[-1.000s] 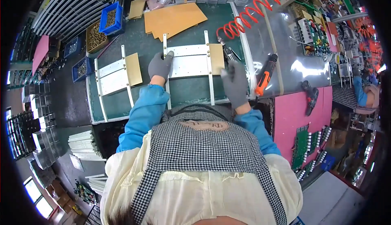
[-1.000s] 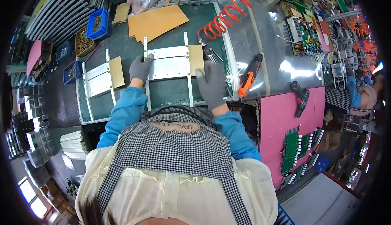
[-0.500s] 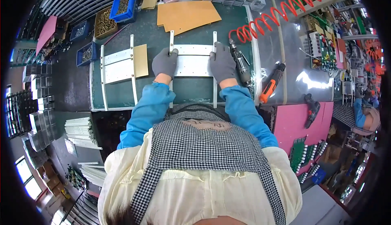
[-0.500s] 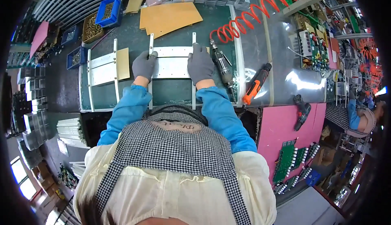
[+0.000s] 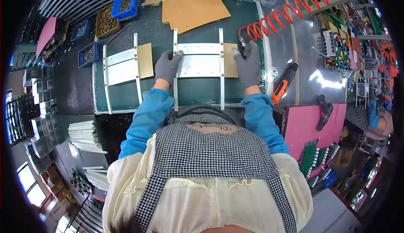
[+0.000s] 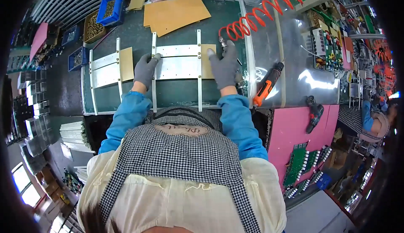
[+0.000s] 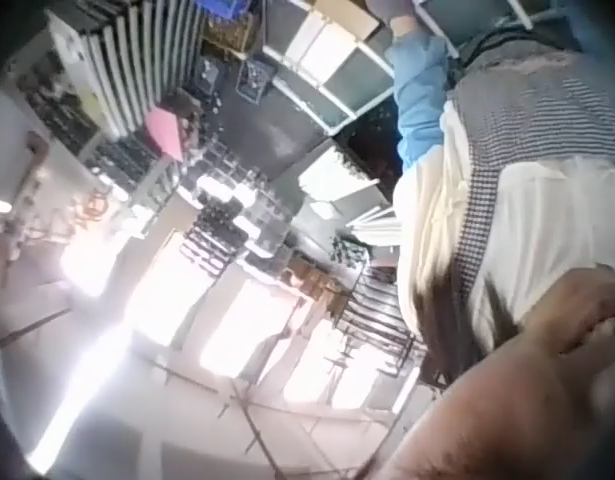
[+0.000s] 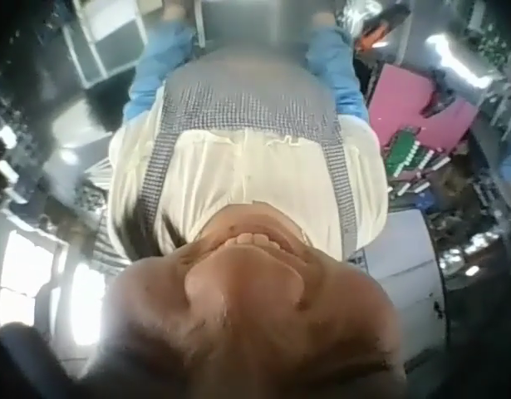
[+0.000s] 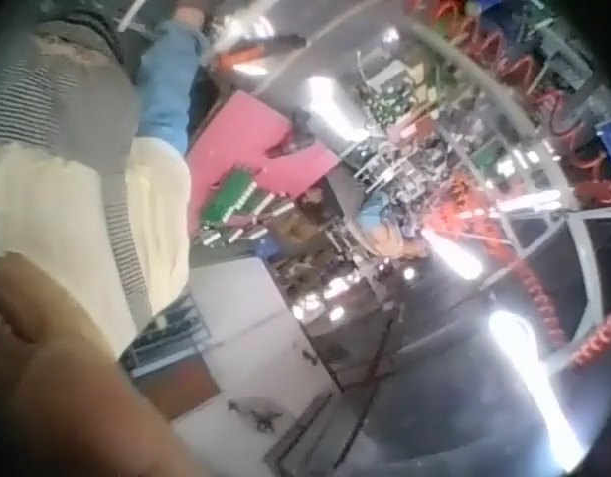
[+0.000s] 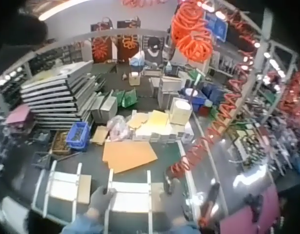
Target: Screw metal plates onto plastic brackets using an electric screwdriver at an assembly station.
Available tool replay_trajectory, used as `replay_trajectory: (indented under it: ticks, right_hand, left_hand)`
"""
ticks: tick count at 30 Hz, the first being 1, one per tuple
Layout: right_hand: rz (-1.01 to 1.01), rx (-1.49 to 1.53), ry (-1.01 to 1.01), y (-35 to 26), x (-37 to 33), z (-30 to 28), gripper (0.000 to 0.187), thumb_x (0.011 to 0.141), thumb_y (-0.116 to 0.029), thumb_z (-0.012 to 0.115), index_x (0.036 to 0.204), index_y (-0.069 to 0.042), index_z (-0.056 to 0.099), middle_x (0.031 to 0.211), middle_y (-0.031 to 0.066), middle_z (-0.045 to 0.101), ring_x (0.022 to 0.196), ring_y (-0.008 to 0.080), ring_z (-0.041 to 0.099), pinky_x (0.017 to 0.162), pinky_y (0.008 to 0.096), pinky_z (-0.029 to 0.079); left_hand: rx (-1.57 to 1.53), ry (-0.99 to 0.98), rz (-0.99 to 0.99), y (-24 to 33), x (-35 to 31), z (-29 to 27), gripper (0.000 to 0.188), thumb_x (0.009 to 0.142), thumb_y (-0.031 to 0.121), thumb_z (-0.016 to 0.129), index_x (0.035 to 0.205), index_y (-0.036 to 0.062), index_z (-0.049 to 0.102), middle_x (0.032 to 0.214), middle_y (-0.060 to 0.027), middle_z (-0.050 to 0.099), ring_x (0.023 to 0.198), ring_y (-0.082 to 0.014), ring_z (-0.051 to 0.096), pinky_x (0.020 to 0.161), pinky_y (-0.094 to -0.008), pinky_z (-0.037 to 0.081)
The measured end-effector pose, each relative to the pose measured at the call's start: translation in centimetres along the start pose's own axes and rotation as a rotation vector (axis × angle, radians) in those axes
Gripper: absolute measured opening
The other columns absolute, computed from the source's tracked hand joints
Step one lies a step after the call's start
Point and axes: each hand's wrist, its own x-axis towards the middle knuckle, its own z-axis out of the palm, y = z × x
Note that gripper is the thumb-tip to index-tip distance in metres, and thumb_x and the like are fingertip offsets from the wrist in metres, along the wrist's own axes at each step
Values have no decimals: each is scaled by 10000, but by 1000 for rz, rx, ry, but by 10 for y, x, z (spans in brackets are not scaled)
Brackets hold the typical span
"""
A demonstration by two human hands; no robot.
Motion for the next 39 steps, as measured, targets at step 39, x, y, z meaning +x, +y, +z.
replay_trajectory:
  ticks: [39]
  right_hand:
    - [604, 861, -585, 46, 21, 18, 278, 856, -100, 698, 1103, 23, 671, 969, 124, 709, 829, 216, 689, 756, 337, 566]
  left_hand:
    - [195, 104, -76, 16, -6, 13, 510, 876, 503, 631, 1025, 25, 727, 893, -180, 717, 829, -311, 672, 771, -385, 496]
